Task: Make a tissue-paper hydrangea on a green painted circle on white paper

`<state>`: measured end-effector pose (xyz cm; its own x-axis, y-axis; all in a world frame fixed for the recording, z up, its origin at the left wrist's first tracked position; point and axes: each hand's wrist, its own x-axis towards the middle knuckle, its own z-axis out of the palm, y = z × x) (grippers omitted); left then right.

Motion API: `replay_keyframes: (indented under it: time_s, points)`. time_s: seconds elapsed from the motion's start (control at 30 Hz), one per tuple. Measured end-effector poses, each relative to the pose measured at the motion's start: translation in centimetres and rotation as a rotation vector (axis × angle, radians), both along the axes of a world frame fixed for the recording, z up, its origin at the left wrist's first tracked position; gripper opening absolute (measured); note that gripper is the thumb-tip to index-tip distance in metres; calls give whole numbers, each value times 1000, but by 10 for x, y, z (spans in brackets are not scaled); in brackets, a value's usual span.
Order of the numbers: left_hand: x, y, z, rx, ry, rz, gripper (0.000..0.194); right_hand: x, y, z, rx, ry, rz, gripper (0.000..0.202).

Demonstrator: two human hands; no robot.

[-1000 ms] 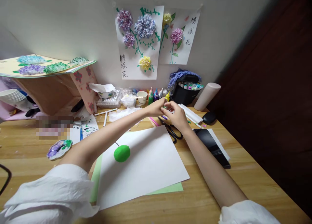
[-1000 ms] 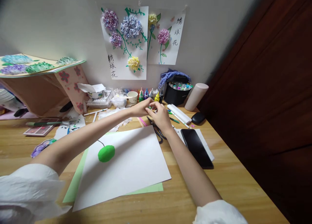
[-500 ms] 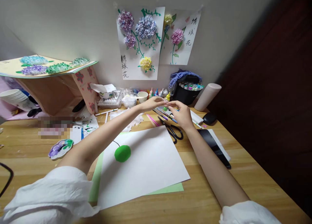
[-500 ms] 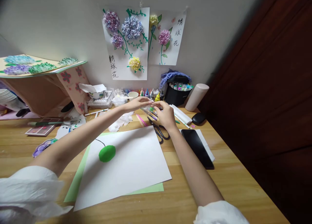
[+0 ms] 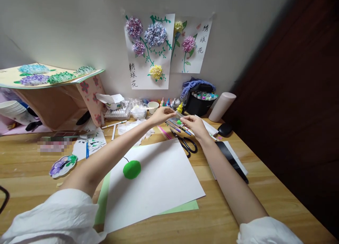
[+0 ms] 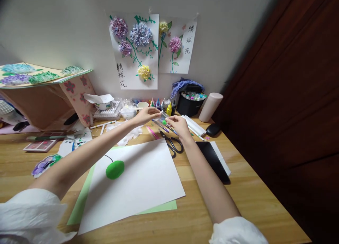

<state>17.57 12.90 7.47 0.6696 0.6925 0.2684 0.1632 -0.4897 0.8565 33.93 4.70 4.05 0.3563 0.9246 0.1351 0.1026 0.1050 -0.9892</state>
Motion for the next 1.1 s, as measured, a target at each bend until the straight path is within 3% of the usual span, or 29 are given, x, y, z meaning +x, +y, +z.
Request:
replay_keyframes:
  time_s: [0.1,0.23,0.33,0.47,0.5,0.57,0.63,0.7,0.77,0.9,1.1]
  points:
    - [-19,-12,8,114,58,158,28,7,3,-11,-34,-23,-78,34]
    - [-83,-41,8,229,199,306,26,14,9,-29,-120,-105,-177,27]
    - [-145,-72,-9,222,335,315,27,11,7,-34,-168,-226,-227,24]
    - [-207,-110,-38,75,398,143,25,-19,-11,-25,-80,-451,-353,60]
    - [-217,-117,-45,37,406,138,26,-33,-19,-21,3,-627,-341,61]
    - [-229,-124,-56,21,394,144,26,-66,-38,-17,157,-847,-138,47]
    - [-235,-125,-63,49,369,166,25,-102,-58,-18,236,-902,226,31]
    - [-238,-124,-68,79,358,181,22,-135,-74,-22,259,-954,525,27]
    - [-240,-123,-72,99,360,197,20,-158,-83,-29,278,-1007,715,28]
    - [-242,-124,-78,119,365,220,17,-173,-82,-38,322,-1069,882,31]
    - [-244,-122,-81,127,344,190,17,-170,-75,-44,448,-1166,924,34]
